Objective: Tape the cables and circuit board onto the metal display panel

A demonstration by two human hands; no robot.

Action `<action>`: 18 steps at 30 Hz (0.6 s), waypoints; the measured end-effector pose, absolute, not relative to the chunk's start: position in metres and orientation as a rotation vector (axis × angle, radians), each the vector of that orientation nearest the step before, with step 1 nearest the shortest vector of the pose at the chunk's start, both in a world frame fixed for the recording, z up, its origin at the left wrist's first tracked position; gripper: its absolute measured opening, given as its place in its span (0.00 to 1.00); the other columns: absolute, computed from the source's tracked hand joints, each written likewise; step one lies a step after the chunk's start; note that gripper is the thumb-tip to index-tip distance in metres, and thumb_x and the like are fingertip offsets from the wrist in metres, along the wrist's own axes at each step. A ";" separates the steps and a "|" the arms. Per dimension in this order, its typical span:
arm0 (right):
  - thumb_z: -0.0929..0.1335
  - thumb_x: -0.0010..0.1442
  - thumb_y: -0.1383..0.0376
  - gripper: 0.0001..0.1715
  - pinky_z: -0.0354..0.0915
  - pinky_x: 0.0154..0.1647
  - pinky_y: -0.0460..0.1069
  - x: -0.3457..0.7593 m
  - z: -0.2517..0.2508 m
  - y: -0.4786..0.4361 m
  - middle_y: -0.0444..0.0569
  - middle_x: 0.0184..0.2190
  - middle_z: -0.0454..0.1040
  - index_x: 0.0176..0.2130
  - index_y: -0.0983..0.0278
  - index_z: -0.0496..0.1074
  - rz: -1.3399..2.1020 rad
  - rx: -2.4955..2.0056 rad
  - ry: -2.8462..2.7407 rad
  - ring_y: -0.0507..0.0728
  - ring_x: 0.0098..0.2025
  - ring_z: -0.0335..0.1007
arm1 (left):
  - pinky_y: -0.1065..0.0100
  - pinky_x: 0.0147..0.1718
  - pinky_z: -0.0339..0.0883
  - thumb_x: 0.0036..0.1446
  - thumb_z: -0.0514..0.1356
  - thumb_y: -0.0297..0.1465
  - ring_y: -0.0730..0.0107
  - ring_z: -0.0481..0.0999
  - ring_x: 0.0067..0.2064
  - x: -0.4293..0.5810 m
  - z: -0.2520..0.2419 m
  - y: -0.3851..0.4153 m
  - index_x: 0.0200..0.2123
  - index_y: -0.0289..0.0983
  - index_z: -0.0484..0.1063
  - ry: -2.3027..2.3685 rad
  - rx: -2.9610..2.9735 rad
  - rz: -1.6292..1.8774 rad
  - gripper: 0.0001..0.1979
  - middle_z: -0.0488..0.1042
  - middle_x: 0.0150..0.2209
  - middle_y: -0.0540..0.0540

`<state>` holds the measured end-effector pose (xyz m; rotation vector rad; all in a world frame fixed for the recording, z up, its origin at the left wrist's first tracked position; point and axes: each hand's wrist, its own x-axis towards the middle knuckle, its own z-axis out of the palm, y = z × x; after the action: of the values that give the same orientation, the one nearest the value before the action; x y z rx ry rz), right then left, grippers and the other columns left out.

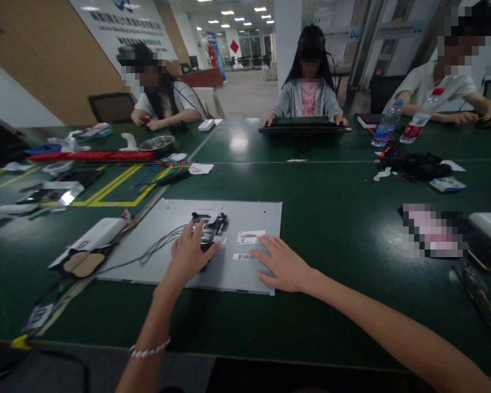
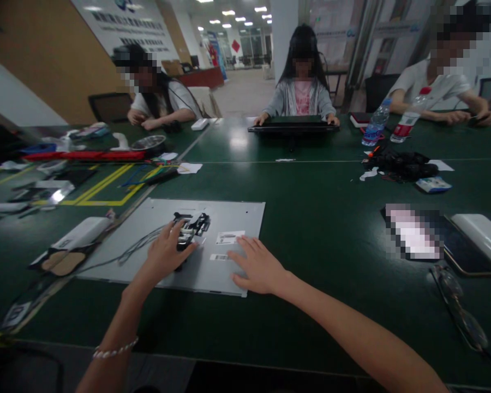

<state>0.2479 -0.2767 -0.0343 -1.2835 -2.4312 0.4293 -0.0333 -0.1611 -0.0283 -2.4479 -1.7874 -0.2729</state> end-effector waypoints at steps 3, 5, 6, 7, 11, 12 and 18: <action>0.60 0.66 0.51 0.34 0.41 0.68 0.62 0.249 -0.033 -0.276 0.58 0.69 0.46 0.64 0.64 0.57 0.451 -1.287 -2.429 0.66 0.70 0.37 | 0.42 0.58 0.50 0.60 0.52 0.49 0.44 0.51 0.67 -0.038 -0.035 -0.158 0.68 0.35 0.48 -1.799 -2.426 -0.133 0.39 0.52 0.66 0.28; 0.60 0.66 0.51 0.34 0.41 0.68 0.63 0.249 -0.031 -0.276 0.57 0.70 0.46 0.65 0.63 0.57 0.469 -1.290 -2.428 0.66 0.70 0.37 | 0.43 0.59 0.47 0.60 0.51 0.49 0.44 0.50 0.67 -0.041 -0.037 -0.157 0.68 0.34 0.48 -1.784 -2.424 -0.084 0.39 0.51 0.66 0.29; 0.60 0.66 0.51 0.34 0.41 0.68 0.63 0.250 -0.030 -0.276 0.57 0.70 0.45 0.65 0.63 0.57 0.479 -1.292 -2.427 0.66 0.70 0.37 | 0.44 0.60 0.47 0.61 0.51 0.49 0.44 0.50 0.67 -0.041 -0.038 -0.157 0.68 0.34 0.48 -1.780 -2.423 -0.071 0.39 0.51 0.66 0.29; 0.59 0.66 0.50 0.34 0.41 0.68 0.63 0.250 -0.029 -0.276 0.57 0.70 0.45 0.65 0.63 0.57 0.490 -1.293 -2.425 0.66 0.70 0.37 | 0.44 0.60 0.46 0.61 0.50 0.50 0.44 0.50 0.67 -0.042 -0.039 -0.156 0.68 0.34 0.48 -1.781 -2.422 -0.065 0.39 0.50 0.67 0.30; 0.59 0.66 0.51 0.34 0.41 0.68 0.63 0.251 -0.027 -0.275 0.58 0.70 0.44 0.65 0.64 0.56 0.521 -1.295 -2.435 0.67 0.70 0.36 | 0.44 0.60 0.46 0.61 0.49 0.51 0.45 0.50 0.67 -0.046 -0.036 -0.149 0.68 0.34 0.49 -1.822 -2.405 -0.052 0.39 0.50 0.67 0.31; 0.59 0.66 0.51 0.34 0.41 0.68 0.63 0.251 -0.027 -0.275 0.58 0.70 0.44 0.65 0.64 0.56 0.519 -1.294 -2.436 0.67 0.70 0.36 | 0.43 0.60 0.47 0.61 0.49 0.51 0.45 0.50 0.67 -0.047 -0.035 -0.146 0.68 0.34 0.49 -1.835 -2.403 -0.044 0.40 0.50 0.67 0.31; 0.60 0.66 0.51 0.34 0.41 0.68 0.63 0.251 -0.030 -0.274 0.59 0.69 0.45 0.64 0.64 0.57 0.462 -1.268 -2.431 0.66 0.70 0.36 | 0.40 0.60 0.46 0.59 0.49 0.54 0.43 0.49 0.67 -0.067 -0.029 -0.120 0.67 0.32 0.49 -1.902 -2.418 -0.003 0.42 0.48 0.68 0.31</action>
<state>0.2508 -0.2739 -0.0301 -1.2679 -2.4307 0.4620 -0.0675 -0.1203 -0.0288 -2.4183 -1.9025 -0.0031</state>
